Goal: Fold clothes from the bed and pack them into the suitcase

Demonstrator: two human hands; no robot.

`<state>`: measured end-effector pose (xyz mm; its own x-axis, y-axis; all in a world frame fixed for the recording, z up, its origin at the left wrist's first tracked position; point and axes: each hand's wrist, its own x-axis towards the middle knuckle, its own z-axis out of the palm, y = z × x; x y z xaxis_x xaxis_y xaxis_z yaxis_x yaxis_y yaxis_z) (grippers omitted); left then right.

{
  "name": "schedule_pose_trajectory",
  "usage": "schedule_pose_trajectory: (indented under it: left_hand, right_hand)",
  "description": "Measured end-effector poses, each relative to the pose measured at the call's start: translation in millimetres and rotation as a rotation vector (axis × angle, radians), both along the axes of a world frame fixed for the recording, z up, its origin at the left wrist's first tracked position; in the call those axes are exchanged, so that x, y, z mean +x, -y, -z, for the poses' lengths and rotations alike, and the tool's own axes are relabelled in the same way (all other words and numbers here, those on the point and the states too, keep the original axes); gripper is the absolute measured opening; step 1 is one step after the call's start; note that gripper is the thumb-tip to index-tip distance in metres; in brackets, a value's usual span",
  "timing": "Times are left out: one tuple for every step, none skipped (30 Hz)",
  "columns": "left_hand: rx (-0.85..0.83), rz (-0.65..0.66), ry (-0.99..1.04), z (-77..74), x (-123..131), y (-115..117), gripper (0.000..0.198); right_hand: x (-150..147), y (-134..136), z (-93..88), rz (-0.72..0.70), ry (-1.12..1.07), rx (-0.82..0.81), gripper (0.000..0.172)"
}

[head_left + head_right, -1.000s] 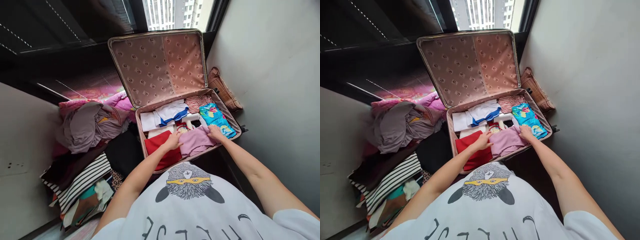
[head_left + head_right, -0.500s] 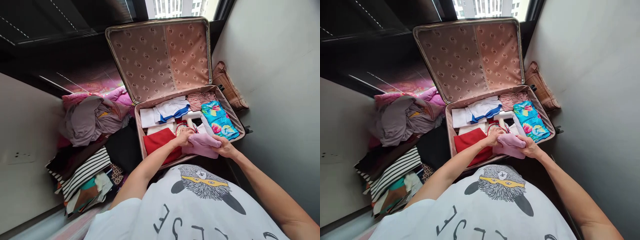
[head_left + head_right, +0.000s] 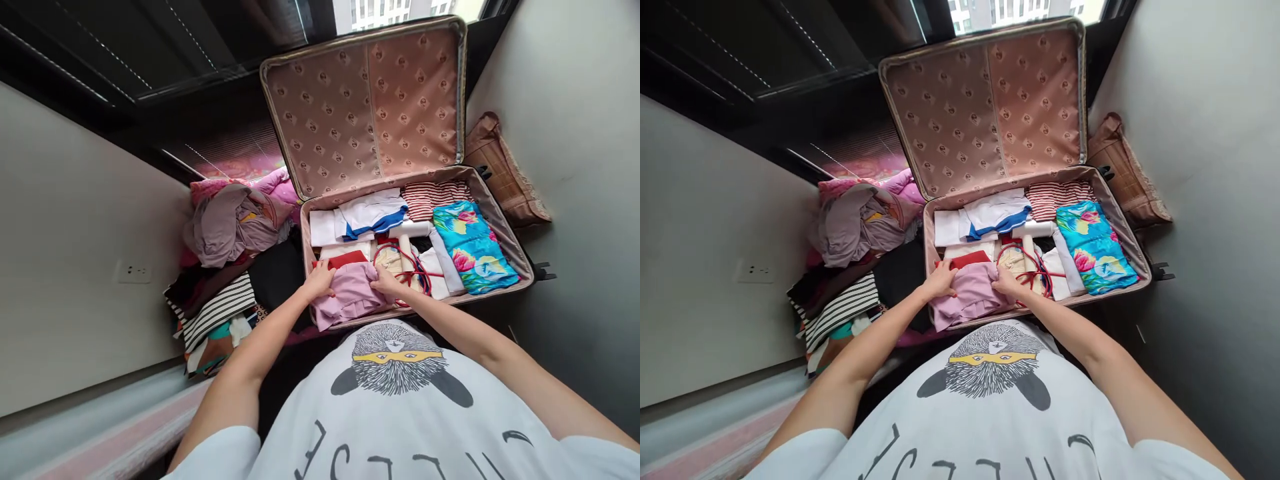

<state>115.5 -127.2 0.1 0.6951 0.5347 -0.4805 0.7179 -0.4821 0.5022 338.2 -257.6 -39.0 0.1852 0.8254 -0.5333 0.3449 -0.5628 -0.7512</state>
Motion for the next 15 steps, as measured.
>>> schedule_pose_trajectory:
  left_hand:
    - [0.051,0.010,-0.047,7.2,4,-1,0.084]
    - [0.085,0.018,-0.094,14.6,8,-2,0.094]
    - [0.115,0.023,-0.145,21.6,12,-2,0.105]
    - [0.141,0.027,-0.200,27.9,14,-3,0.114]
    - [0.149,0.028,-0.247,32.9,16,-3,0.119]
    - [0.136,0.030,-0.280,36.7,16,-4,0.119]
    - [0.117,0.037,-0.303,39.1,15,-4,0.114]
    - [0.105,0.046,-0.315,40.4,13,-5,0.106]
    - [0.106,0.057,-0.313,40.8,11,-5,0.096]
    - [0.115,0.069,-0.299,40.6,10,-6,0.088]
    - [0.135,0.078,-0.276,40.0,10,-7,0.084]
    - [0.152,0.085,-0.248,39.2,10,-9,0.084]
    - [0.155,0.091,-0.220,38.1,11,-10,0.088]
    - [0.145,0.095,-0.202,36.9,13,-12,0.093]
    - [0.128,0.092,-0.196,35.5,16,-15,0.099]
  right_hand:
    - [-5,-3,9.8,-0.005,0.021,-0.003,0.042]
    - [-7,-4,17.6,-0.005,0.042,0.004,0.043]
    - [-6,-4,23.9,-0.011,0.067,0.012,0.044]
    - [-4,-3,29.0,-0.020,0.093,0.020,0.046]
    - [-1,-1,33.3,-0.029,0.116,0.029,0.049]
    - [2,1,37.0,-0.037,0.131,0.038,0.053]
    - [5,2,40.2,-0.041,0.139,0.045,0.056]
    - [6,4,43.0,-0.042,0.137,0.050,0.058]
    - [7,6,45.3,-0.042,0.133,0.054,0.058]
    - [7,7,47.0,-0.041,0.126,0.062,0.057]
    - [6,9,48.1,-0.041,0.118,0.071,0.056]
    - [5,10,48.7,-0.041,0.110,0.082,0.055]
    - [4,10,48.7,-0.039,0.104,0.093,0.054]
    - [3,11,48.1,-0.034,0.099,0.099,0.053]
    - [2,11,47.2,-0.026,0.098,0.098,0.053]
